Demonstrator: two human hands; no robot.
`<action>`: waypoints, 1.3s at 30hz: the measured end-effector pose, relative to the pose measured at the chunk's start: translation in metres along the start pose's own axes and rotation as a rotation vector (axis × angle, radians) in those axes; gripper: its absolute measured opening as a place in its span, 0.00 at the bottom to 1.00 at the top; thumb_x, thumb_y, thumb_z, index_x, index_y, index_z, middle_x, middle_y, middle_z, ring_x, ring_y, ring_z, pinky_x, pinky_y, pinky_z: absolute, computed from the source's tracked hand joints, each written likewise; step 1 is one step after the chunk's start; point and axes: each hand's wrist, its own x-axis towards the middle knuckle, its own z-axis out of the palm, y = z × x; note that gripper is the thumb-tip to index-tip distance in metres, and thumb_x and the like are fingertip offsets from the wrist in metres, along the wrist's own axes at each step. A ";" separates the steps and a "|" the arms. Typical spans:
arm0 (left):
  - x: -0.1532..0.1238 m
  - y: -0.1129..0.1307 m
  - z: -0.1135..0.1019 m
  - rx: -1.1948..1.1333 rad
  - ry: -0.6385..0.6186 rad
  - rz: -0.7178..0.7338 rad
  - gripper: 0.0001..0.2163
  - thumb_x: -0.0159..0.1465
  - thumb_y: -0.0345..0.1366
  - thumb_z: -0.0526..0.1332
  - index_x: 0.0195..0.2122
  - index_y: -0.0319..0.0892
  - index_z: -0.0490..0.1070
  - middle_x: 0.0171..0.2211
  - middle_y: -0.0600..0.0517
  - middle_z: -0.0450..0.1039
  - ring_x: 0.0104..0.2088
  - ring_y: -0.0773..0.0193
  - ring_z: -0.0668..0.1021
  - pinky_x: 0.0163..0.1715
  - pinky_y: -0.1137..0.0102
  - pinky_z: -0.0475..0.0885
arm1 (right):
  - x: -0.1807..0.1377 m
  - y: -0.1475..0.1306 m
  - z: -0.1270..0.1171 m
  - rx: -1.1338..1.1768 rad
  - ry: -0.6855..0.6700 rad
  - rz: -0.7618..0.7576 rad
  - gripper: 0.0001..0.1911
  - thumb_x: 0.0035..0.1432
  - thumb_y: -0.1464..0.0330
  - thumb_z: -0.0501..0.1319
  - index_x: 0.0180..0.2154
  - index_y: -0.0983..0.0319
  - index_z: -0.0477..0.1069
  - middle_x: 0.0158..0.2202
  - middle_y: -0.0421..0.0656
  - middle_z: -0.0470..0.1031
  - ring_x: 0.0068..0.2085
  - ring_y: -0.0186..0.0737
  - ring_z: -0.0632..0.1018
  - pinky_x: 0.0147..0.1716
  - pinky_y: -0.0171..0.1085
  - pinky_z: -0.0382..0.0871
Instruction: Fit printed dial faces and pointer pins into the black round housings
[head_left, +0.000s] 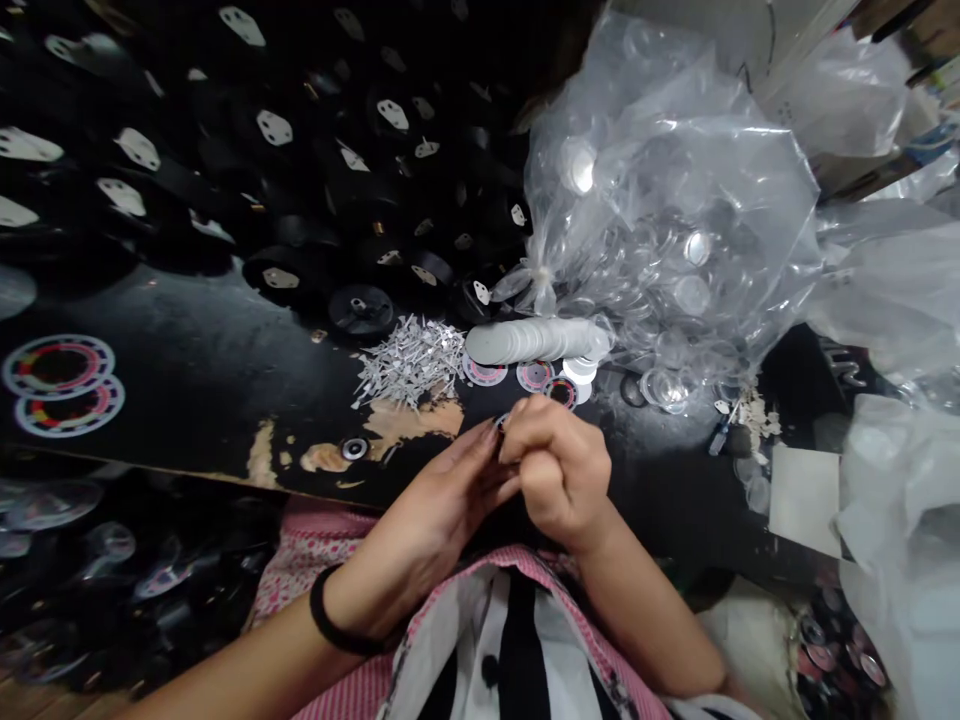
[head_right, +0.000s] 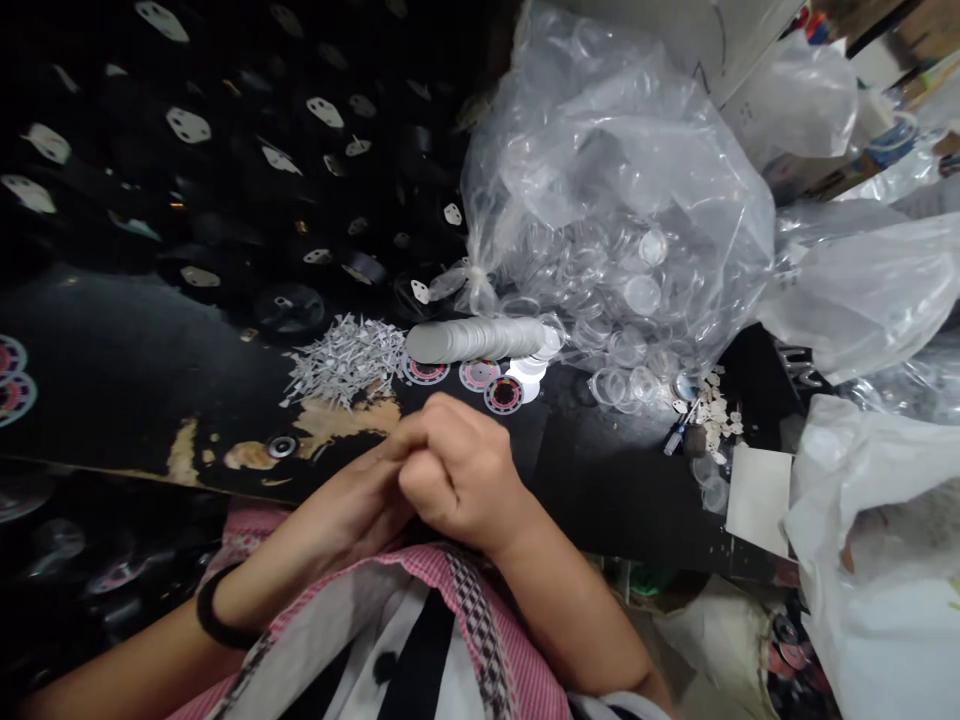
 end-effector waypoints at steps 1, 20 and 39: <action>-0.001 0.000 0.001 0.004 0.007 0.009 0.08 0.63 0.41 0.67 0.42 0.46 0.80 0.45 0.50 0.82 0.48 0.56 0.82 0.43 0.69 0.78 | 0.004 0.000 0.003 0.070 0.006 -0.049 0.10 0.62 0.68 0.50 0.28 0.56 0.64 0.27 0.39 0.69 0.30 0.37 0.73 0.33 0.40 0.72; -0.005 0.018 0.011 0.090 0.108 0.138 0.11 0.64 0.43 0.66 0.43 0.42 0.79 0.49 0.47 0.81 0.50 0.55 0.81 0.52 0.59 0.77 | -0.047 0.027 -0.097 -0.423 0.597 0.160 0.09 0.60 0.72 0.57 0.36 0.58 0.76 0.36 0.44 0.76 0.42 0.46 0.75 0.47 0.48 0.65; -0.004 0.020 0.012 0.097 0.153 0.185 0.13 0.56 0.46 0.72 0.40 0.49 0.80 0.45 0.51 0.83 0.48 0.53 0.82 0.44 0.63 0.81 | 0.017 -0.015 -0.011 -0.598 -0.144 0.147 0.07 0.64 0.72 0.56 0.35 0.62 0.71 0.33 0.44 0.76 0.36 0.41 0.74 0.40 0.40 0.64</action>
